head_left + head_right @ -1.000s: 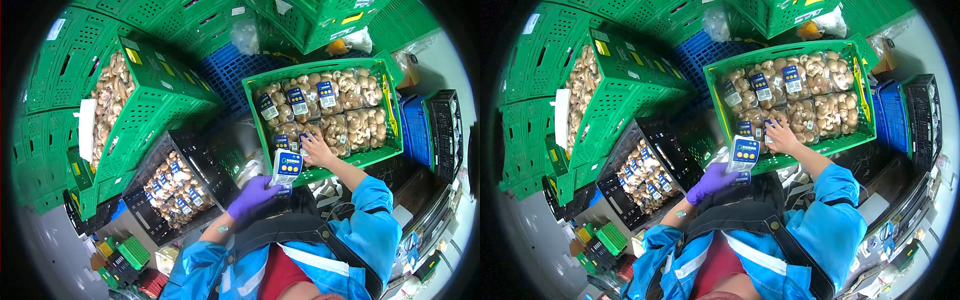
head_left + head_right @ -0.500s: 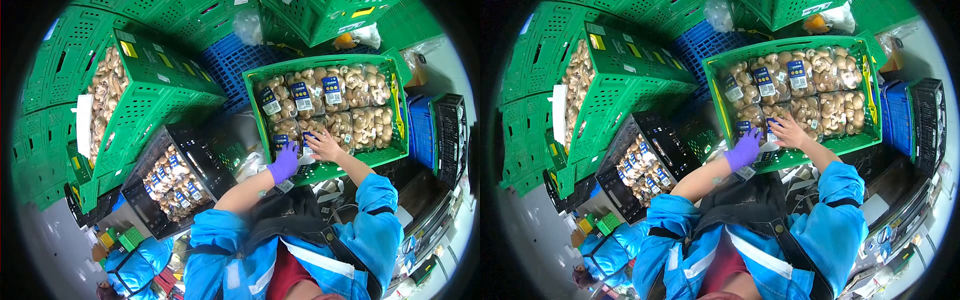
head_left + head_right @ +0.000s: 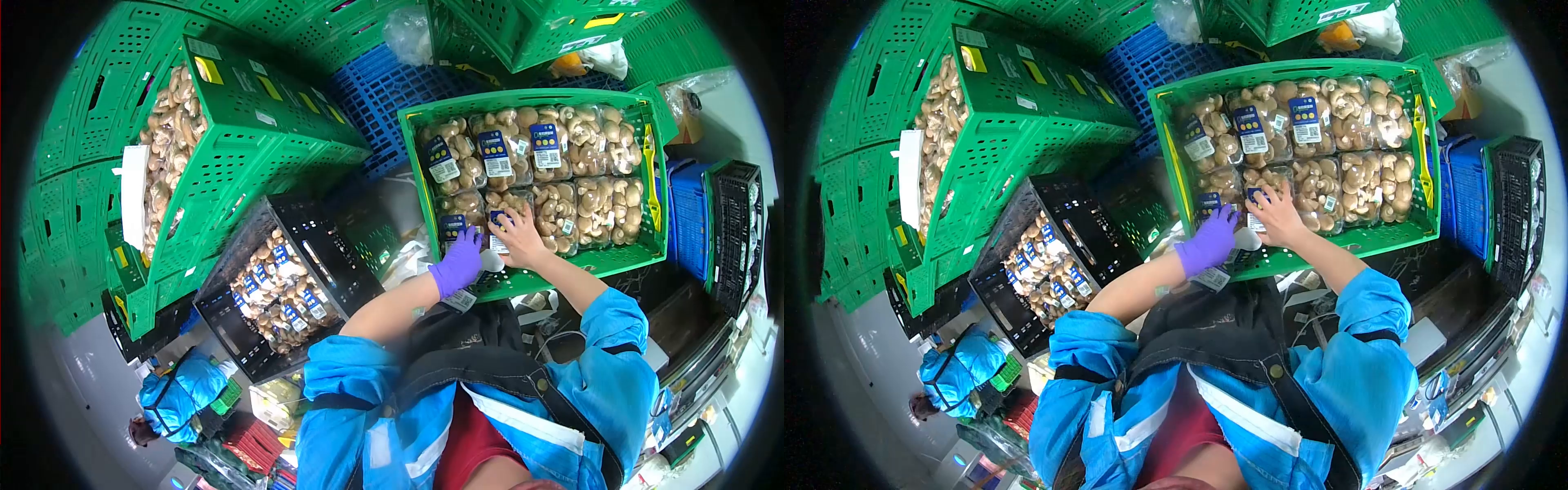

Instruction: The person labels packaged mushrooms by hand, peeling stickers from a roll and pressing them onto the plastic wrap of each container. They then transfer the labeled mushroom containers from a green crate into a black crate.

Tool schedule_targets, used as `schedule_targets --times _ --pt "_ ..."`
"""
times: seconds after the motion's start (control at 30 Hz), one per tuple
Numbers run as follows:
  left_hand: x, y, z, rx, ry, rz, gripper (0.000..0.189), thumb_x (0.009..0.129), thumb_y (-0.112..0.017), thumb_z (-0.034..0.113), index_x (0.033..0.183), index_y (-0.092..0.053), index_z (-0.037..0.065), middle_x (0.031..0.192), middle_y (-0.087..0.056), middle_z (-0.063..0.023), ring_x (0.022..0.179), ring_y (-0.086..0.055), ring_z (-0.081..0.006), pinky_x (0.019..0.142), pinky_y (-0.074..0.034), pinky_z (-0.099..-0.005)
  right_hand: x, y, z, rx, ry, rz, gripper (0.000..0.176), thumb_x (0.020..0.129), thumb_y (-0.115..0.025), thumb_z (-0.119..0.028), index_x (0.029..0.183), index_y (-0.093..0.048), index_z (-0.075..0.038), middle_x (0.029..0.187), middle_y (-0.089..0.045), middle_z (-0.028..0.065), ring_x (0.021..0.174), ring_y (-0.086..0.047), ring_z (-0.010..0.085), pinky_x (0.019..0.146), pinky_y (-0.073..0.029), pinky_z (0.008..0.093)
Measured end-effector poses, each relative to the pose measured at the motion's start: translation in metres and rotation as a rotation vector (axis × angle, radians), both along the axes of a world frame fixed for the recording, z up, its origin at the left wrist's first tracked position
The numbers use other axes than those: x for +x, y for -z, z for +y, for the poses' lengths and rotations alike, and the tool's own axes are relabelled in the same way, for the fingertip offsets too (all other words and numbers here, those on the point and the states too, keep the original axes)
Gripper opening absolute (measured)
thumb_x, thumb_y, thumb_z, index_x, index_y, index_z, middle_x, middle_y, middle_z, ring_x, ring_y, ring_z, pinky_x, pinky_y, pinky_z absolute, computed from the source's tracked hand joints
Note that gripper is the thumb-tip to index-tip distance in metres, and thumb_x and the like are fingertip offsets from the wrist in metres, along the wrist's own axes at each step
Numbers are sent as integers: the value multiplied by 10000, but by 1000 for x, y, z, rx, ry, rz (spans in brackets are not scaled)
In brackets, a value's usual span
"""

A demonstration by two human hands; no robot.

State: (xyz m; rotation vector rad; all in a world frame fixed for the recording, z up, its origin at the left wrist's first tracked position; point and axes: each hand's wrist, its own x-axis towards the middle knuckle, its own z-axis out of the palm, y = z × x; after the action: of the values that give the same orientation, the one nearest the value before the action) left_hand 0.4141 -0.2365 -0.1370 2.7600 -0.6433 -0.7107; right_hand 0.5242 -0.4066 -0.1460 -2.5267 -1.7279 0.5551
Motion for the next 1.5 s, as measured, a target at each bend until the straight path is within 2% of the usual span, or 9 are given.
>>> schedule_targets --times 0.4,0.8,0.9,1.0,1.1,1.2,1.33,1.37,1.5 --pt "-10 5 4 -44 -35 -22 472 695 -591 167 1084 -585 -100 1306 -394 -296 1247 -320 -476 1017 -301 -522 -13 14 -8 87 88 -83 652 671 -621 -469 1229 -497 -156 1148 -471 151 1165 -385 389 976 -188 700" --pt "-13 -11 9 -61 -234 105 589 770 -517 103 1307 -357 -80 1326 -352 -313 1024 -511 -403 894 -421 -443 -5 4 -15 -13 -32 -91 635 724 -560 -494 1240 -495 -129 1248 -437 171 1252 -340 355 1018 -163 662" --pt "-15 -7 3 -104 -321 94 579 774 -515 109 1303 -359 -68 1310 -371 -303 994 -524 -390 869 -430 -439 -3 6 -12 15 -143 -81 619 747 -544 -448 1196 -506 -24 1441 -276 171 1359 -210 308 1090 -150 533" --pt "-2 -11 -2 -49 -310 134 523 771 -521 131 1253 -431 -49 1284 -408 -286 1025 -511 -379 889 -407 -460 4 4 -15 49 -87 31 601 744 -552 -440 1181 -515 -28 1437 -282 169 1358 -206 310 1090 -147 532" --pt "26 -9 -6 -63 5 -83 378 708 -582 207 1014 -642 -8 1280 -435 -273 1217 -393 -387 1012 -286 -530 9 -8 -14 -6 -70 41 607 714 -574 -418 1174 -514 -26 1437 -275 172 1360 -200 309 1095 -145 527" --pt "57 0 -2 -100 121 -114 396 661 -621 237 981 -668 10 1325 -405 -252 1264 -338 -401 1036 -258 -537 12 -3 -20 -79 -54 51 655 684 -585 -408 1208 -486 -27 1432 -277 178 1351 -207 327 1097 -147 525" --pt "55 40 1 -348 -155 -21 433 650 -641 266 1017 -666 36 1333 -395 -220 1255 -354 -356 1000 -318 -488 19 1 -28 -2 -17 85 694 709 -573 -401 1285 -435 -39 1432 -277 182 1318 -247 361 1075 -194 532" --pt "64 4 8 -36 105 87 449 695 -623 249 1081 -630 20 1292 -432 -229 1226 -391 -344 968 -350 -463 19 0 -26 20 -30 89 707 708 -574 -402 1297 -424 -39 1433 -277 180 1315 -252 362 1073 -199 531" --pt "41 16 27 73 173 -55 344 730 -593 227 1022 -671 65 1206 -541 -130 1138 -450 -334 919 -379 -431 19 -1 -26 59 -12 101 728 698 -578 -389 1317 -416 -43 1441 -273 168 1316 -257 356 1071 -178 561"
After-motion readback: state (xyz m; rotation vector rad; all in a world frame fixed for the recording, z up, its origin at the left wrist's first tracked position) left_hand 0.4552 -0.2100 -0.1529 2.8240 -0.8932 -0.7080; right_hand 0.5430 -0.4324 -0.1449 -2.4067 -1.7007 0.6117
